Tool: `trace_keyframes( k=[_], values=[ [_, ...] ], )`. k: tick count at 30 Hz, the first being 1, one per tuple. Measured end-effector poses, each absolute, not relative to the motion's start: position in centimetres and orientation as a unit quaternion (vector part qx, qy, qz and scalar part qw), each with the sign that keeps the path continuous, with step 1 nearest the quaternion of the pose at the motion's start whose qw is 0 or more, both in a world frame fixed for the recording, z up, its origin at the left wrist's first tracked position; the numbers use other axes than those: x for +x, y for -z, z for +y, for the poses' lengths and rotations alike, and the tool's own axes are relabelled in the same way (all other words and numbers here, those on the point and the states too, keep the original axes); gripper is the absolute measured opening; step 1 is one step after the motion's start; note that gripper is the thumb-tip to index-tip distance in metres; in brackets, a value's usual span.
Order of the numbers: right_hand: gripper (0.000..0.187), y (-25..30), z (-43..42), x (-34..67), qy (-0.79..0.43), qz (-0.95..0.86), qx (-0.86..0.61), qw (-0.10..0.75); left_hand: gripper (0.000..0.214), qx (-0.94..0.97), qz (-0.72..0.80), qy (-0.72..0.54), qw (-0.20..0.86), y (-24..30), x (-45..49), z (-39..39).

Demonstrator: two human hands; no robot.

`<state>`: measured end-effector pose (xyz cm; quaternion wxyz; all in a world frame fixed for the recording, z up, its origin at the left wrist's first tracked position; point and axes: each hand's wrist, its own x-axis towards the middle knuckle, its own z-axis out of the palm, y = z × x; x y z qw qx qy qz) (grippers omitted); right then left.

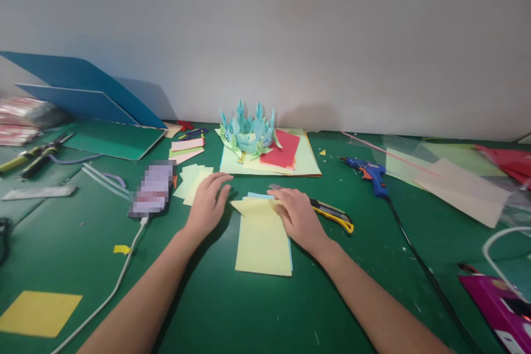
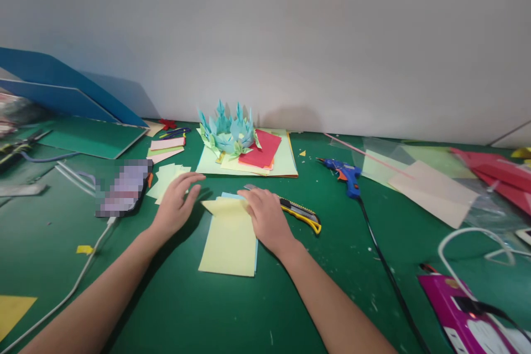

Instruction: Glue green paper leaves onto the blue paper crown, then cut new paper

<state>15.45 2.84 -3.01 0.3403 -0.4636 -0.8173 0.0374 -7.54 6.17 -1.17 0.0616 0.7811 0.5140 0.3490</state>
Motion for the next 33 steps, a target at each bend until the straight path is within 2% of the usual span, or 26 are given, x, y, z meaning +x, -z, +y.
trace_keyframes(
  k=[3,6,11,14,17,22,25,29,33],
  values=[
    [0.021,2.7,3.0,16.2,-0.032,-0.774,-0.456,0.438,0.03,0.788,0.506,-0.331,0.115,1.3,-6.2,5.3],
    [0.024,2.3,3.2,17.5,0.007,-0.729,-0.495,0.473,0.035,0.83,0.461,-0.277,0.147,1.2,-5.4,4.7],
    [0.027,2.6,3.9,19.4,0.089,-0.711,-0.566,0.408,0.057,0.893,0.385,-0.16,0.169,0.9,-4.9,4.3],
    [0.028,2.7,3.9,19.4,0.15,-0.705,-0.6,0.347,0.059,0.893,0.392,-0.142,0.168,0.8,-4.8,4.3],
    [0.03,2.2,3.1,18.4,0.178,-0.708,-0.602,0.324,0.061,0.89,0.396,-0.152,0.167,0.9,-4.8,4.3],
    [0.033,2.3,2.1,16.4,0.027,-0.808,-0.517,0.283,0.064,0.885,0.39,-0.185,0.176,1.1,-4.9,4.1],
    [0.037,2.9,2.0,15.8,-0.043,-0.804,-0.519,0.287,0.057,0.877,0.376,-0.214,0.208,1.1,-4.9,3.9],
    [0.031,3.0,2.0,15.4,-0.107,-0.768,-0.511,0.37,0.05,0.817,0.411,-0.297,0.274,1.2,-4.6,3.9],
    [0.023,2.7,1.9,15.3,-0.144,-0.693,-0.532,0.465,0.047,0.666,0.485,-0.371,0.428,1.5,-4.1,4.1]
  ],
)
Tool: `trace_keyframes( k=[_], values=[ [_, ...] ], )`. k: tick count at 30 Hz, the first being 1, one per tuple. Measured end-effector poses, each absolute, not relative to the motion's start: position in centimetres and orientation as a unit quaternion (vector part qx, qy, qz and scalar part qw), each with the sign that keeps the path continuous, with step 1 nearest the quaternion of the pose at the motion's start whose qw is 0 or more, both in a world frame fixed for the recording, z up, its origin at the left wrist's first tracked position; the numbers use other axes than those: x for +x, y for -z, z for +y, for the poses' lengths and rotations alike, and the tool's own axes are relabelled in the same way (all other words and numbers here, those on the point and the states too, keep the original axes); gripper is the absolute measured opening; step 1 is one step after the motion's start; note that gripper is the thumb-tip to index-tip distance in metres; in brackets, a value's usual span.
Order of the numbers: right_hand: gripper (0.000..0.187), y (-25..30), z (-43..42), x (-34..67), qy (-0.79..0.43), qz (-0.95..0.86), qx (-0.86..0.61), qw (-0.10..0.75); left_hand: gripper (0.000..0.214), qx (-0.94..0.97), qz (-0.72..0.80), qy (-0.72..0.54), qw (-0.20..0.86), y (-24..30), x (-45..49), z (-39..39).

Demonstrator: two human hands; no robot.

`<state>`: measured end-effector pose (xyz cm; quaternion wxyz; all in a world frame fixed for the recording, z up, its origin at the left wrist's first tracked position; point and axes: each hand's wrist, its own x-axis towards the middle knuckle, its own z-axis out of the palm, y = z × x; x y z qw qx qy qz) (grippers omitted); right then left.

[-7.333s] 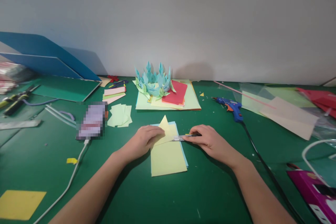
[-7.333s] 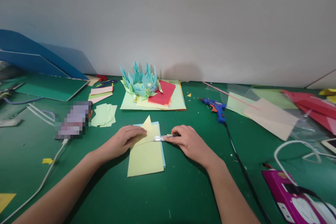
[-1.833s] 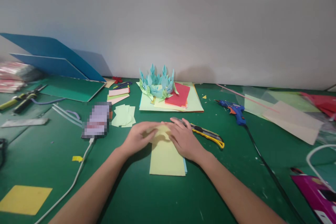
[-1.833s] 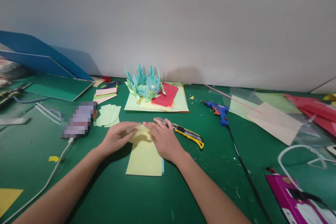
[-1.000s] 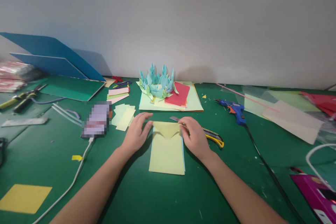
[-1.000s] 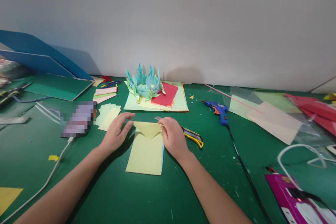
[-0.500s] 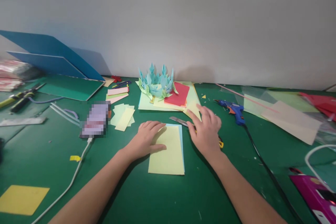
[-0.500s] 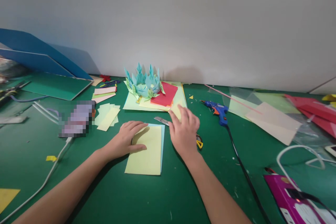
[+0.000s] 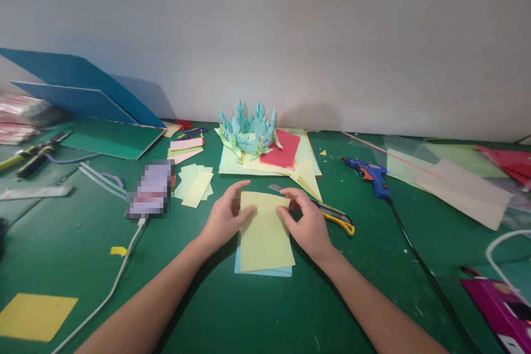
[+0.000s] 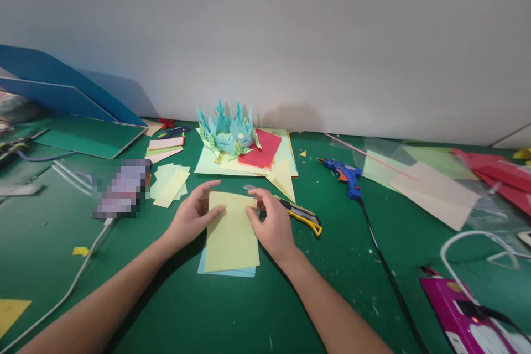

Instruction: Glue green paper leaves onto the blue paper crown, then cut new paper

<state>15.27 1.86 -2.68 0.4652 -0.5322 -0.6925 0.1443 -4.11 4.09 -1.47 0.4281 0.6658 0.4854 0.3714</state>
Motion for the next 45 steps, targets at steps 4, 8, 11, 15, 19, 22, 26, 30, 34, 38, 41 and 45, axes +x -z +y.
trace_keyframes(
  k=[4,8,11,15,19,22,26,30,34,38,41,45],
  values=[
    [0.01,2.1,1.6,15.3,-0.078,-0.68,-0.514,0.517,0.037,0.543,0.518,-0.43,0.502,1.2,-3.6,4.0],
    [0.024,1.7,1.2,15.4,0.031,-0.767,-0.416,0.488,0.039,0.468,0.526,-0.448,0.552,0.6,-3.0,3.4],
    [0.028,1.7,1.0,15.5,0.058,-0.816,-0.377,0.434,0.042,0.44,0.511,-0.447,0.588,0.4,-2.7,3.1],
    [0.03,1.8,1.0,15.4,0.058,-0.85,-0.353,0.388,0.047,0.424,0.51,-0.461,0.589,0.5,-2.6,3.1],
    [0.025,1.4,1.0,15.1,0.072,-0.859,-0.339,0.377,0.053,0.417,0.497,-0.465,0.603,0.3,-2.5,3.2],
    [0.024,1.2,0.9,15.0,0.083,-0.856,-0.34,0.38,0.052,0.415,0.488,-0.469,0.608,0.1,-2.5,3.1],
    [0.024,1.4,1.0,14.9,0.075,-0.857,-0.337,0.382,0.054,0.412,0.492,-0.463,0.611,-0.1,-2.4,2.9],
    [0.025,1.6,1.0,14.8,0.058,-0.853,-0.344,0.388,0.05,0.438,0.488,-0.461,0.597,-0.1,-2.5,2.8],
    [0.029,1.7,1.0,14.7,0.027,-0.849,-0.345,0.399,0.042,0.443,0.492,-0.442,0.605,-0.2,-2.5,2.7],
    [0.037,1.9,0.9,14.8,-0.119,-0.817,-0.344,0.447,0.035,0.434,0.502,-0.422,0.617,-0.1,-2.6,2.8],
    [0.037,2.1,1.0,14.8,-0.321,-0.701,-0.405,0.492,0.032,0.438,0.497,-0.424,0.618,-0.1,-2.7,2.8],
    [0.038,2.0,1.4,14.9,-0.584,-0.562,-0.416,0.413,0.024,0.457,0.497,-0.401,0.618,-0.3,-2.5,2.7]
  ],
)
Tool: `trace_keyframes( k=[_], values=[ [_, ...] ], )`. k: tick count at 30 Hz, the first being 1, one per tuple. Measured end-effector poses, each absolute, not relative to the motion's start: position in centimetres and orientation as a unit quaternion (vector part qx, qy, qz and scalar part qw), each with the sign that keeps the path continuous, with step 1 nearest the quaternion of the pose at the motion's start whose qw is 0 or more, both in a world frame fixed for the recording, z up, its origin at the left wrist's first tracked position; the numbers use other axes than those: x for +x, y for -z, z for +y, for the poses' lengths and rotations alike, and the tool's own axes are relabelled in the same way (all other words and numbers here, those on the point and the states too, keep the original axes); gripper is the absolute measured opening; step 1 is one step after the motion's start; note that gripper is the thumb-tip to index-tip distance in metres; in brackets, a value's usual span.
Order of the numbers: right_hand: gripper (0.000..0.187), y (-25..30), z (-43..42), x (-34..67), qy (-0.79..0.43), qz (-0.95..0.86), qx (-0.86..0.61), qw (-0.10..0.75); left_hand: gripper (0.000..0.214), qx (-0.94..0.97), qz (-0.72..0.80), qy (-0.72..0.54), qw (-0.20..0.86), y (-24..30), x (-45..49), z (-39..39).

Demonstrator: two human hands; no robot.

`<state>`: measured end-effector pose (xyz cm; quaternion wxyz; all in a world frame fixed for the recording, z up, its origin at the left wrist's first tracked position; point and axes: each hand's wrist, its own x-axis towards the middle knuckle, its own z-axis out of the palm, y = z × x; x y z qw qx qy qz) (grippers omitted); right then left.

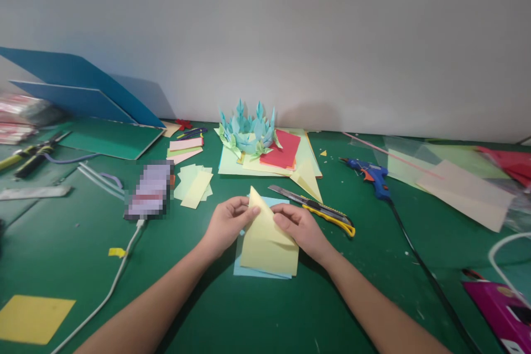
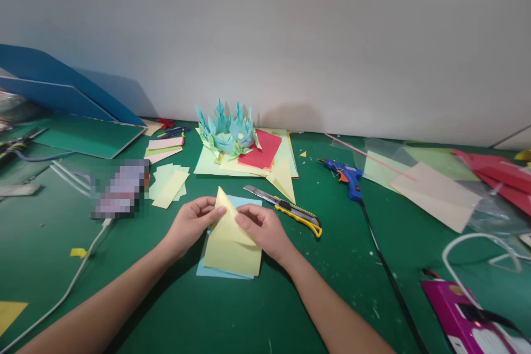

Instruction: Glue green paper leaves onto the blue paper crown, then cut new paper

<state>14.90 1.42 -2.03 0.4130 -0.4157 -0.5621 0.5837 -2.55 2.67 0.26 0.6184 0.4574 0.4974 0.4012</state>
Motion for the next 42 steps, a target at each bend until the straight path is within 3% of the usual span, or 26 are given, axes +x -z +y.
trace_keyframes(
  k=[7,10,25,42],
  values=[
    [0.035,1.6,1.6,14.9,-0.65,-0.54,-0.413,0.339,0.018,0.577,0.491,-0.38,0.531,-0.3,-2.5,2.3],
    [0.038,1.7,1.5,14.7,-0.649,-0.535,-0.436,0.319,0.019,0.584,0.484,-0.365,0.539,-0.1,-2.5,2.4],
    [0.048,1.7,1.8,14.3,-0.627,-0.512,-0.453,0.374,0.034,0.562,0.498,-0.351,0.559,0.8,-2.8,2.9],
    [0.043,1.6,1.8,14.3,-0.635,-0.499,-0.454,0.376,0.029,0.536,0.491,-0.346,0.593,0.3,-2.9,2.9]
  ],
)
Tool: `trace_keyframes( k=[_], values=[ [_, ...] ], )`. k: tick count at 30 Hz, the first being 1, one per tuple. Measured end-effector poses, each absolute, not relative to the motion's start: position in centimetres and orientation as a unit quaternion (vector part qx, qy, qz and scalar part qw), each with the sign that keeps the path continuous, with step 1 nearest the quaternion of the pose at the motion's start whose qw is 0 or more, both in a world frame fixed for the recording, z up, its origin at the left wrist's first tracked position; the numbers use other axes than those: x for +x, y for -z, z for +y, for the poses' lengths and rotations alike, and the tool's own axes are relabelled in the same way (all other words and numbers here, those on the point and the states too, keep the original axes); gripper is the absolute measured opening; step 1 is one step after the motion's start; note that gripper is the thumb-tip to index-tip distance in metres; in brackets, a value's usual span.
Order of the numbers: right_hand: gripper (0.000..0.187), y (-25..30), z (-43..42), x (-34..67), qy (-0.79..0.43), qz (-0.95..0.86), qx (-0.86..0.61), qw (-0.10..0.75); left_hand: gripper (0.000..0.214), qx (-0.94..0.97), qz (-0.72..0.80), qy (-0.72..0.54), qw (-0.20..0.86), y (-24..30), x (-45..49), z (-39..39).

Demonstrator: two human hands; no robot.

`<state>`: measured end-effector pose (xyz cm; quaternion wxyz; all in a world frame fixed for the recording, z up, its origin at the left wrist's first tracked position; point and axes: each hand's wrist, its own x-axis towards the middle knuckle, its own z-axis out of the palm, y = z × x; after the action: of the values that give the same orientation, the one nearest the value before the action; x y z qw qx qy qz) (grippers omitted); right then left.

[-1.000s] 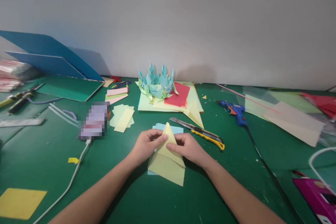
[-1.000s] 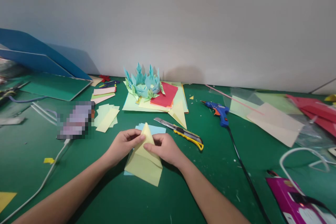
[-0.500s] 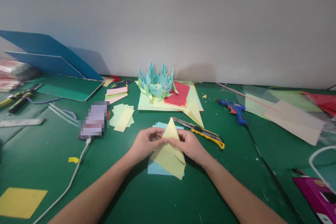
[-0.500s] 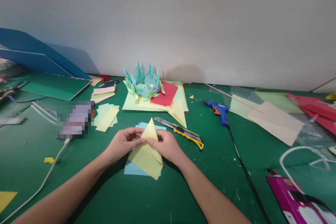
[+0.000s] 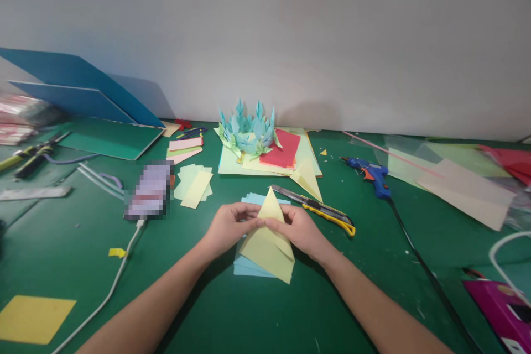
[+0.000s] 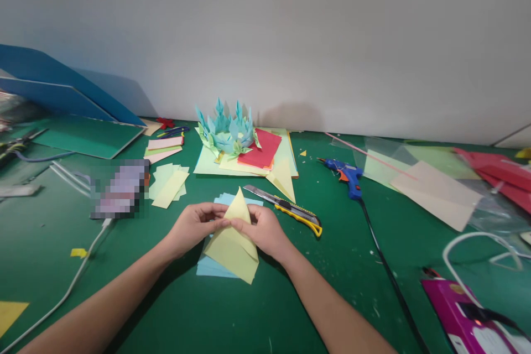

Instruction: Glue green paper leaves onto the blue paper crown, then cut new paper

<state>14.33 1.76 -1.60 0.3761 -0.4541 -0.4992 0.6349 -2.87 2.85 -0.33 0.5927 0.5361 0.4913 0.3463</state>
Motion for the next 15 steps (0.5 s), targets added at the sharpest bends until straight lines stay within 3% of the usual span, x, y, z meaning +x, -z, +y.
trace_keyframes(
  k=[15],
  values=[
    [0.044,1.21,1.77,14.22,-0.644,-0.468,-0.462,0.391,0.026,0.548,0.478,-0.339,0.598,0.4,-2.93,2.77]
  ],
)
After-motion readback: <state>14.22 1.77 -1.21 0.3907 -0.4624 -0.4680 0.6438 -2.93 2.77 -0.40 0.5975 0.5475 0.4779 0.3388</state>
